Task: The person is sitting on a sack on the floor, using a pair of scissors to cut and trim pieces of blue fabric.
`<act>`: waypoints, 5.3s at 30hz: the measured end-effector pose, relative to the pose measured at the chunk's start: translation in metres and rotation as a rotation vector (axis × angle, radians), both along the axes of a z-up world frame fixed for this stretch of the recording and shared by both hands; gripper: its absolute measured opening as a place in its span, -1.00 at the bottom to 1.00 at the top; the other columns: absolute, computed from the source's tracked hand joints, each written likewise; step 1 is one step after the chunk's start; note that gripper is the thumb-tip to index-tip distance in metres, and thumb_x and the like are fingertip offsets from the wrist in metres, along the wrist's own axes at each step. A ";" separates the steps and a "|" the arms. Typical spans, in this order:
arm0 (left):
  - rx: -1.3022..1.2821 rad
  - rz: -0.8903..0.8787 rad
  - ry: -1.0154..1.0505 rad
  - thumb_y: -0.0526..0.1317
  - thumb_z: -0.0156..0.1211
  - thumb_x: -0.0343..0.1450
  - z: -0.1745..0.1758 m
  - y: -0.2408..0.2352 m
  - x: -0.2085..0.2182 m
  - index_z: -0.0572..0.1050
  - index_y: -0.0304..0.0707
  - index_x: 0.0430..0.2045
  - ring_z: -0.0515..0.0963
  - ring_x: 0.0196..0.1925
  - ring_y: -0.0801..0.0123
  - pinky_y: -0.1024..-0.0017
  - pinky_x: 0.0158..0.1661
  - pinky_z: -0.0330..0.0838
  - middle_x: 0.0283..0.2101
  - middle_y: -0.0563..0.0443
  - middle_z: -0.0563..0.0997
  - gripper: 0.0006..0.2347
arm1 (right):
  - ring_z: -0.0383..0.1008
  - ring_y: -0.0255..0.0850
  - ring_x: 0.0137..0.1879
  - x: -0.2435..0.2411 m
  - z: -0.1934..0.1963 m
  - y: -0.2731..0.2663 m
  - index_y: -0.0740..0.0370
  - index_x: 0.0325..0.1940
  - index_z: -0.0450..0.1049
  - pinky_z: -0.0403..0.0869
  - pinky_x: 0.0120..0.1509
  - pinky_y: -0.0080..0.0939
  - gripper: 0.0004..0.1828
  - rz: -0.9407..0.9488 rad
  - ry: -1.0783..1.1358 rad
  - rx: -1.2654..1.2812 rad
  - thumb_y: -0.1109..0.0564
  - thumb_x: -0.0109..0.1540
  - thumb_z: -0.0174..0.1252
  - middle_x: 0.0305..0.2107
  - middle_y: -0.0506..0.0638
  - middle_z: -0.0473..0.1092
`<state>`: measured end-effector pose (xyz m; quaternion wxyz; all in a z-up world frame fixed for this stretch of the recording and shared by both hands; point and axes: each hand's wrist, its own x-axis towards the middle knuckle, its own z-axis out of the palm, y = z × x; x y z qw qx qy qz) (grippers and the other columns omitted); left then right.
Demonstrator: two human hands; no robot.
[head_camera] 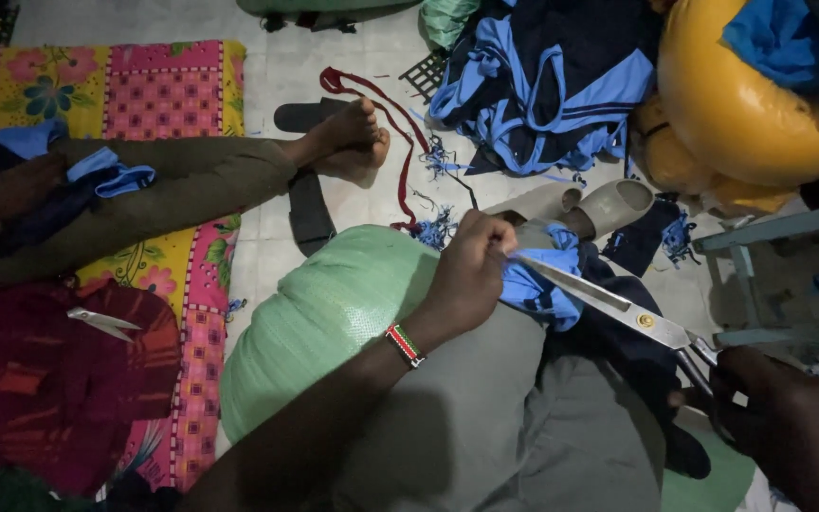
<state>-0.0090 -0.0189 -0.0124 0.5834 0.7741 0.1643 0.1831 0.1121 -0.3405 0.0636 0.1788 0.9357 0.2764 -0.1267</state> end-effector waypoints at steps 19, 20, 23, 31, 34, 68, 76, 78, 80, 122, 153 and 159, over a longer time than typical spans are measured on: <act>-0.130 0.159 -0.018 -0.24 0.24 0.33 0.021 -0.006 -0.010 0.59 -0.21 -0.31 0.48 -0.43 0.50 0.51 -0.48 0.37 -0.26 -0.01 0.59 -0.87 | 0.56 -0.33 -0.39 -0.011 0.018 0.015 -0.11 -0.48 0.36 0.49 -0.17 -0.33 -0.35 -0.031 -0.095 0.015 -0.60 -0.15 0.39 -0.48 -0.29 0.61; -0.027 0.159 -0.024 -0.17 0.35 0.33 0.023 -0.006 -0.011 0.59 -0.20 -0.40 0.51 -0.39 0.52 0.55 -0.47 0.39 -0.29 0.03 0.61 -0.87 | 0.60 -0.37 -0.39 -0.011 0.019 0.015 -0.13 -0.48 0.35 0.53 -0.18 -0.35 -0.34 -0.013 -0.107 -0.017 -0.63 -0.14 0.36 -0.42 -0.35 0.64; 0.114 0.144 -0.181 -0.33 0.22 0.41 0.008 -0.005 -0.006 0.56 -0.22 -0.49 0.54 -0.37 0.38 0.41 -0.39 0.41 -0.33 -0.03 0.59 -0.94 | 0.45 -0.29 -0.43 -0.003 0.010 0.003 -0.14 -0.48 0.37 0.45 -0.21 -0.30 -0.33 -0.004 -0.045 0.036 -0.64 -0.17 0.39 -0.58 -0.24 0.54; -0.001 0.031 -0.180 -0.06 -0.16 0.59 -0.001 -0.003 -0.008 0.43 -0.15 -0.41 0.55 -0.33 -0.07 0.15 -0.25 0.42 -0.35 -0.04 0.43 -0.73 | 0.58 -0.30 -0.38 -0.001 -0.004 -0.001 -0.16 -0.49 0.43 0.44 -0.20 -0.27 -0.57 0.075 -0.113 0.142 -0.42 -0.03 0.35 -0.54 -0.21 0.56; 0.052 0.057 -0.167 -0.04 -0.20 0.58 -0.004 -0.006 -0.005 0.44 -0.18 -0.41 0.53 -0.28 0.10 0.24 -0.24 0.39 -0.30 -0.03 0.45 -0.70 | 0.60 -0.33 -0.33 0.003 -0.012 -0.007 -0.26 -0.42 0.44 0.44 -0.20 -0.28 -0.69 0.156 -0.178 0.090 -0.38 0.06 0.29 -0.47 -0.30 0.56; 0.119 -0.075 -0.058 -0.22 0.22 0.37 0.067 -0.040 -0.019 0.56 0.06 -0.36 0.72 -0.15 0.22 0.22 -0.14 0.59 -0.33 0.18 0.67 -0.94 | 0.42 -0.42 -0.58 -0.023 -0.047 0.156 0.18 -0.31 0.49 0.35 -0.52 -0.53 -0.67 -0.639 0.445 1.797 0.10 0.10 0.56 -0.51 -0.03 0.52; -0.893 -0.145 0.330 0.07 0.20 0.44 0.062 -0.035 0.058 0.52 -0.44 -0.20 0.57 -0.09 0.15 0.24 -0.18 0.51 -0.20 -0.23 0.56 -0.58 | 0.29 -0.45 -0.65 -0.042 -0.052 0.171 0.17 -0.33 0.37 0.28 -0.52 -0.50 -0.63 -0.680 0.328 1.946 0.25 0.07 0.50 -0.49 -0.05 0.48; -0.863 -0.061 0.348 0.05 0.31 0.39 0.040 -0.037 0.079 0.55 -0.43 -0.42 0.63 -0.23 0.19 0.26 -0.35 0.55 -0.40 -0.19 0.59 -0.62 | 0.30 -0.43 -0.66 -0.045 -0.052 0.171 0.17 -0.34 0.36 0.28 -0.53 -0.49 -0.63 -0.668 0.343 1.937 0.27 0.05 0.51 -0.50 -0.04 0.48; -0.866 0.073 0.322 -0.22 0.39 0.32 0.016 -0.040 0.094 0.57 -0.42 -0.55 0.58 -0.39 0.33 0.54 -0.56 0.54 -0.44 -0.08 0.50 -0.81 | 0.43 -0.37 -0.50 -0.053 -0.039 0.174 0.21 -0.37 0.46 0.34 -0.41 -0.43 -0.69 -0.667 0.325 1.875 0.31 0.02 0.51 -0.45 0.06 0.55; -0.993 -0.118 -0.062 -0.45 0.17 0.30 0.007 -0.025 0.091 0.27 -0.33 0.21 0.35 0.10 0.27 0.23 -0.01 0.39 0.22 -0.33 0.32 -0.48 | 0.53 -0.13 -0.41 -0.036 -0.078 0.148 0.27 -0.26 0.52 0.46 -0.34 -0.25 -0.55 -0.574 0.285 1.594 -0.13 0.15 0.50 -0.53 0.13 0.49; -0.812 -0.514 -0.165 -0.44 0.18 0.39 0.025 -0.020 0.069 0.20 -0.43 0.03 0.60 -0.55 0.00 0.24 -0.56 0.60 -0.33 -0.36 0.53 -0.63 | 0.08 -0.18 -0.55 -0.064 -0.045 0.012 0.20 -0.50 0.32 0.12 -0.37 -0.06 -0.43 -0.598 0.453 0.924 -0.10 -0.01 0.62 -0.67 0.01 0.04; -0.781 -0.560 -0.129 -0.40 0.24 0.40 0.031 -0.026 0.064 0.23 -0.37 -0.14 0.62 -0.51 0.09 0.29 -0.52 0.62 -0.36 -0.30 0.54 -0.71 | 0.10 -0.20 -0.51 -0.064 -0.052 0.009 0.13 -0.48 0.24 0.16 -0.31 -0.06 -0.40 -0.446 0.443 0.966 -0.18 0.02 0.56 -0.61 -0.03 0.03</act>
